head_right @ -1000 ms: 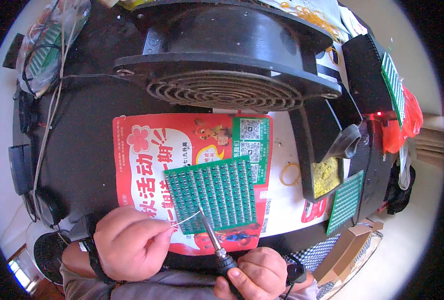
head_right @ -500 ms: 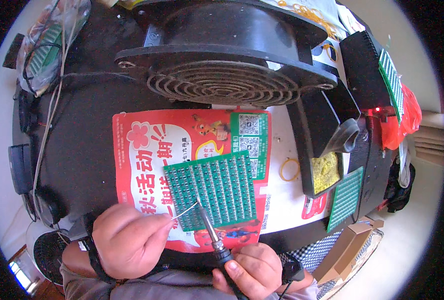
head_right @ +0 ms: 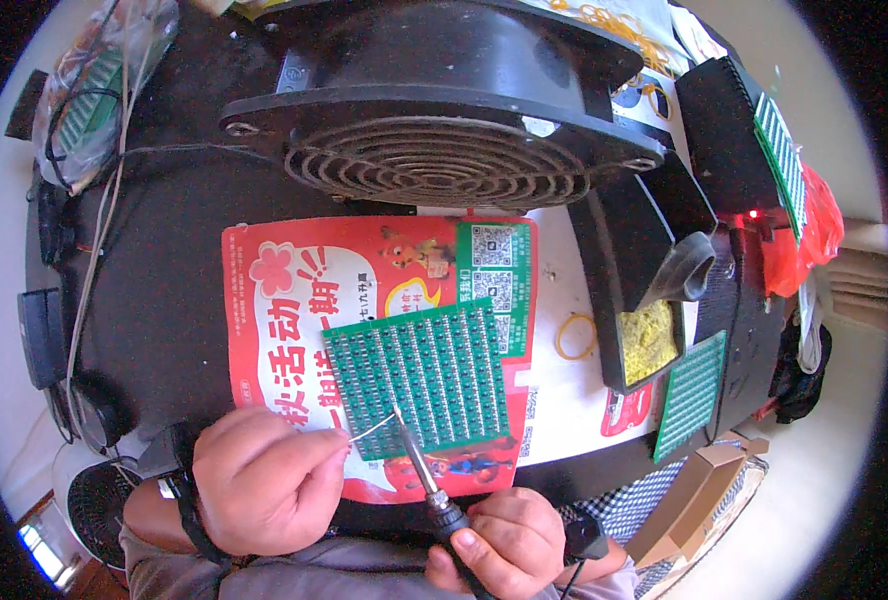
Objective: Soldering components onto a small green printed circuit board at a workbench.
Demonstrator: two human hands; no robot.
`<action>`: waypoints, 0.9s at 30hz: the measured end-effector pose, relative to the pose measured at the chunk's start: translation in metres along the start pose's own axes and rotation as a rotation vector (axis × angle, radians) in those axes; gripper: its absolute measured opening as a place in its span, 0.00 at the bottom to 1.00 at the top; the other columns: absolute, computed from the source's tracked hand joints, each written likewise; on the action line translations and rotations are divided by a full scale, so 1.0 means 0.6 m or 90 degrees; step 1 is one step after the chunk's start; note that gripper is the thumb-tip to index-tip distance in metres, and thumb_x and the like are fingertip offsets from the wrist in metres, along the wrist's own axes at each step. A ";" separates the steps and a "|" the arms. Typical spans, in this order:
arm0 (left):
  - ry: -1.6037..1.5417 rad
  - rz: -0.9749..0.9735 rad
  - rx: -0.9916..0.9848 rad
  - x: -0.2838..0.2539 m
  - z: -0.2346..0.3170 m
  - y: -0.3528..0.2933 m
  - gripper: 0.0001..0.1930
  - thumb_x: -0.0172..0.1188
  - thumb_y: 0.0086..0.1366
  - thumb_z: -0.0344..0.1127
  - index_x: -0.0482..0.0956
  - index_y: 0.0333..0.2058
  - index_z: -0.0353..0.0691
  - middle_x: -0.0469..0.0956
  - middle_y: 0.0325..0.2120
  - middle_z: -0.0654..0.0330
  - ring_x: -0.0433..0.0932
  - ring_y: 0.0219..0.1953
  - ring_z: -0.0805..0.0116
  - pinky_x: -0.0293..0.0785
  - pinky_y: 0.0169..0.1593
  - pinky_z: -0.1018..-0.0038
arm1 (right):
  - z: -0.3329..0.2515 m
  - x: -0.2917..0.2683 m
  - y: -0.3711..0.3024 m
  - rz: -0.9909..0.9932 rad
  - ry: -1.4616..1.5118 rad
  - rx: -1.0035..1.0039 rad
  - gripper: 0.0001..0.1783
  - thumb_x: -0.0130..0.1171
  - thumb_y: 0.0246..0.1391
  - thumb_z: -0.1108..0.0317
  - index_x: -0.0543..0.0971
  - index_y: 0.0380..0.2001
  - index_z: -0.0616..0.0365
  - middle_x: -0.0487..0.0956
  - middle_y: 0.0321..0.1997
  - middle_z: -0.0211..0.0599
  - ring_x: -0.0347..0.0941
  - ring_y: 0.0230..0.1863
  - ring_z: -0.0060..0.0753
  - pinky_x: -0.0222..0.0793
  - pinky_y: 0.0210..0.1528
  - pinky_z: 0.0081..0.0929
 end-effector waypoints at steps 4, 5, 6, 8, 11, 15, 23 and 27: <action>0.010 0.010 -0.015 0.002 -0.001 0.000 0.07 0.64 0.45 0.22 0.78 0.26 0.37 0.73 0.17 0.58 0.72 0.16 0.60 0.68 0.21 0.69 | 0.002 0.004 0.000 0.013 -0.003 -0.004 0.19 0.62 0.42 0.68 0.70 0.38 0.62 0.67 0.20 0.34 0.65 0.17 0.28 0.65 0.18 0.23; 0.010 0.012 -0.022 0.002 -0.003 -0.001 0.07 0.63 0.45 0.22 0.78 0.26 0.37 0.73 0.17 0.58 0.73 0.16 0.59 0.69 0.22 0.68 | 0.003 0.005 -0.001 0.014 -0.004 -0.005 0.19 0.62 0.42 0.68 0.70 0.38 0.62 0.67 0.20 0.34 0.64 0.17 0.28 0.65 0.18 0.23; 0.006 0.009 -0.025 0.002 -0.002 0.000 0.07 0.63 0.45 0.22 0.78 0.26 0.37 0.73 0.17 0.58 0.73 0.16 0.59 0.69 0.22 0.68 | 0.003 0.001 -0.008 0.013 0.006 -0.006 0.19 0.62 0.42 0.68 0.70 0.38 0.62 0.67 0.20 0.34 0.64 0.17 0.28 0.65 0.18 0.23; -0.002 0.002 -0.031 0.000 0.000 0.002 0.06 0.64 0.45 0.22 0.77 0.25 0.37 0.74 0.17 0.58 0.74 0.17 0.59 0.70 0.22 0.68 | 0.005 -0.011 -0.031 0.012 0.026 -0.008 0.19 0.62 0.42 0.68 0.70 0.38 0.62 0.67 0.20 0.34 0.64 0.17 0.28 0.65 0.18 0.23; -0.012 0.005 -0.013 0.002 0.001 0.004 0.07 0.64 0.45 0.22 0.77 0.25 0.37 0.74 0.16 0.58 0.73 0.16 0.59 0.69 0.22 0.68 | 0.006 -0.012 -0.032 0.015 0.027 -0.013 0.18 0.62 0.42 0.67 0.70 0.37 0.61 0.67 0.20 0.33 0.65 0.17 0.28 0.65 0.17 0.23; -0.011 0.001 -0.012 0.001 0.000 0.001 0.07 0.64 0.45 0.21 0.78 0.26 0.36 0.74 0.17 0.57 0.73 0.16 0.59 0.69 0.22 0.68 | 0.001 0.003 -0.004 0.022 -0.009 -0.006 0.17 0.62 0.42 0.67 0.70 0.36 0.61 0.67 0.20 0.33 0.65 0.17 0.28 0.64 0.17 0.23; -0.022 0.012 0.000 0.005 -0.001 -0.004 0.08 0.66 0.46 0.21 0.78 0.27 0.35 0.74 0.17 0.58 0.73 0.16 0.59 0.68 0.21 0.68 | -0.001 0.004 -0.003 0.010 -0.006 0.000 0.17 0.62 0.43 0.67 0.70 0.36 0.61 0.67 0.21 0.33 0.63 0.18 0.27 0.65 0.18 0.23; -0.031 0.003 0.006 0.003 0.000 -0.002 0.09 0.66 0.46 0.21 0.78 0.28 0.35 0.74 0.17 0.58 0.73 0.16 0.60 0.68 0.21 0.68 | 0.005 -0.012 -0.037 0.005 0.036 -0.013 0.18 0.62 0.43 0.67 0.70 0.37 0.60 0.68 0.21 0.34 0.65 0.18 0.29 0.65 0.19 0.24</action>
Point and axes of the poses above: each hand's wrist, its own y-axis towards the middle knuckle, its own x-axis out of the palm, z = x × y, the point moved 4 cm from there along y, towards the middle knuckle
